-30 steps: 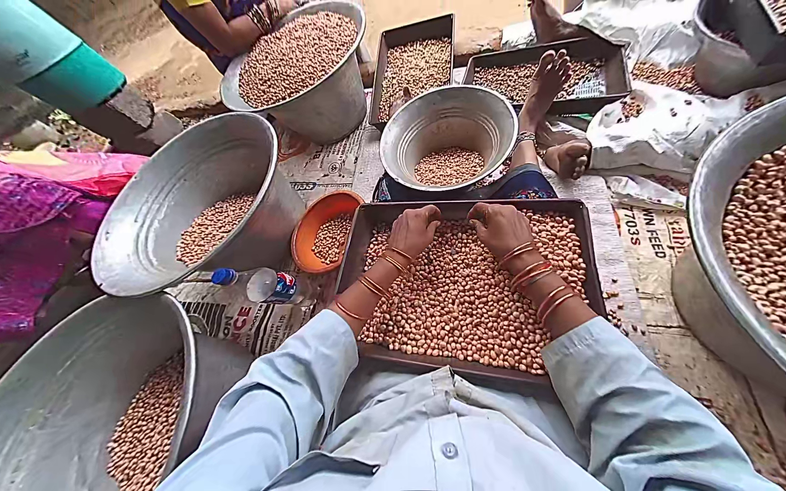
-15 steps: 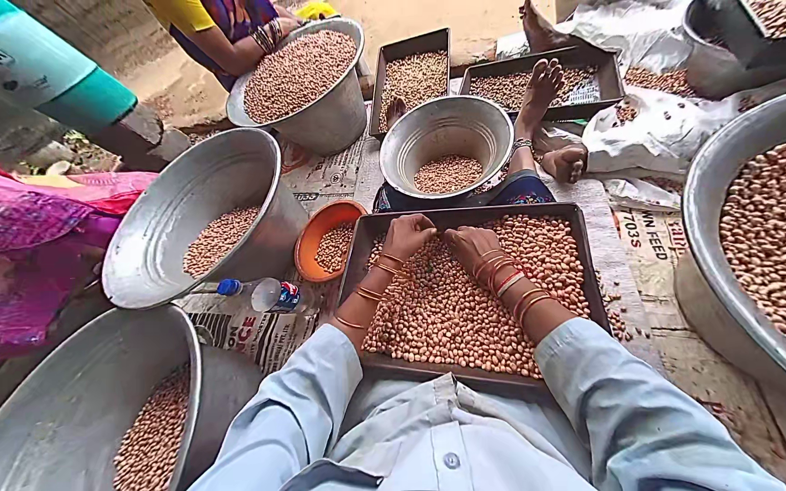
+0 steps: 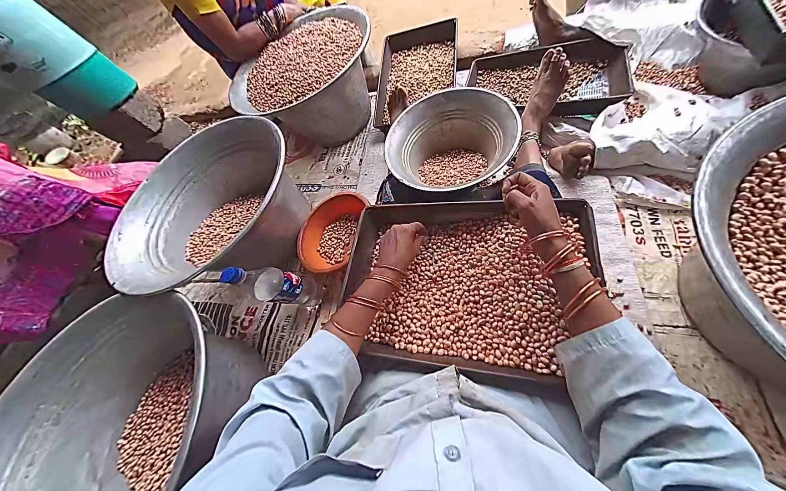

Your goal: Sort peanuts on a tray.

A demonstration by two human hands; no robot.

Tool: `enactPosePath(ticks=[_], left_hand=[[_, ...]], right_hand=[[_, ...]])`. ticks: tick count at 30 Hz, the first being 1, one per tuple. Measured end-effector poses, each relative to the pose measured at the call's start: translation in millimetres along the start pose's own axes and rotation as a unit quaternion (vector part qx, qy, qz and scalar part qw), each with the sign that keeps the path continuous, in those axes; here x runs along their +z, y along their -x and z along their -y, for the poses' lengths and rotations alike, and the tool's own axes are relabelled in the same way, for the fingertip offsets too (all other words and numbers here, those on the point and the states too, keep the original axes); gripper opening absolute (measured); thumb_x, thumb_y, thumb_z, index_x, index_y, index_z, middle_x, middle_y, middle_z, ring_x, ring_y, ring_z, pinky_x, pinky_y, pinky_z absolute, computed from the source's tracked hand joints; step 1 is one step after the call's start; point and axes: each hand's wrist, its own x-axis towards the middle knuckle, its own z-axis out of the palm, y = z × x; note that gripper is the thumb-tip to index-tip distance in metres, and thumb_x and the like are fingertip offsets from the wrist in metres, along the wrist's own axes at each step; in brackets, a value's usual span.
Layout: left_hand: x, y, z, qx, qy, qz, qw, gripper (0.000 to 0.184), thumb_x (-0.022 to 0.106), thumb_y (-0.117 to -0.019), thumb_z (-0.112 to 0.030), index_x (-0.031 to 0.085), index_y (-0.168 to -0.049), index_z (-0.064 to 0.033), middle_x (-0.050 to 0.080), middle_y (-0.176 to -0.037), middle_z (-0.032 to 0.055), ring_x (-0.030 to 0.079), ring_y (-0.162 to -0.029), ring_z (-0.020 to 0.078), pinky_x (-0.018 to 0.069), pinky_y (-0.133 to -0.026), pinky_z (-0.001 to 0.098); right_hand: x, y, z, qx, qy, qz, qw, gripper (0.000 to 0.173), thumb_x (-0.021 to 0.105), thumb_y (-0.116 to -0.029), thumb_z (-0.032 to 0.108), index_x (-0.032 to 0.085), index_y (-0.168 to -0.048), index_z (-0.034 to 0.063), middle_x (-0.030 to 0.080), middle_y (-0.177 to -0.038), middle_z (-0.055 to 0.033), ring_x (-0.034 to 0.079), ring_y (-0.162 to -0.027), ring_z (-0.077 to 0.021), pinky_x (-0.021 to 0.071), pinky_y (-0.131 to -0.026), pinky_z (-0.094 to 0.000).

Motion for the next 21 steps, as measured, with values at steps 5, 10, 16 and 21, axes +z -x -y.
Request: enactPosePath(ticks=[5,10,16,21], left_hand=[[7,-5,-7,0.0,-0.045,0.012,0.999,0.017,0.066,-0.0997,-0.017,0.073,-0.112,-0.0074,0.073,-0.097,0.023,0.071,-0.092,0.045,0.0547,-0.078,0.0647],[-32,18,13,-0.067,-0.046,-0.083,0.993,0.017,0.066,-0.0994,-0.016,0.07,-0.11,-0.0033,0.071,-0.1,0.0253,0.069,-0.093,0.046,0.0546,-0.081,0.064],[-64,10,52,-0.041,-0.127,-0.21,0.968,0.034,0.071,-0.0948,-0.013,0.066,-0.125,0.0004,0.059,-0.131,0.0318,0.053,-0.127,0.0515,0.0433,-0.106,0.0649],[-30,18,31,0.003,-0.115,-0.08,0.99,0.016,0.081,-0.0873,-0.011,0.075,-0.101,-0.0049,0.066,-0.112,0.0239,0.059,-0.113,0.0465,0.05,-0.095,0.06]], right_hand=[[11,15,9,-0.013,0.322,0.115,0.94,0.016,0.064,-0.0991,0.017,0.076,-0.109,0.0116,0.075,-0.094,-0.0124,0.071,-0.088,-0.0322,0.0531,-0.079,-0.0595],[44,32,-2,-0.073,0.489,0.198,0.846,0.018,0.062,-0.0999,0.016,0.076,-0.109,0.0094,0.073,-0.103,-0.0179,0.071,-0.098,-0.0395,0.0542,-0.078,-0.0599],[55,36,-27,-0.165,0.51,0.154,0.83,0.018,0.056,-0.0995,0.008,0.072,-0.095,0.003,0.07,-0.086,-0.02,0.071,-0.079,-0.0401,0.0527,-0.062,-0.0548],[52,29,-17,-0.085,0.476,0.198,0.853,0.016,0.063,-0.0964,0.015,0.072,-0.106,0.0059,0.072,-0.096,-0.0187,0.071,-0.092,-0.0395,0.0535,-0.073,-0.0583]])
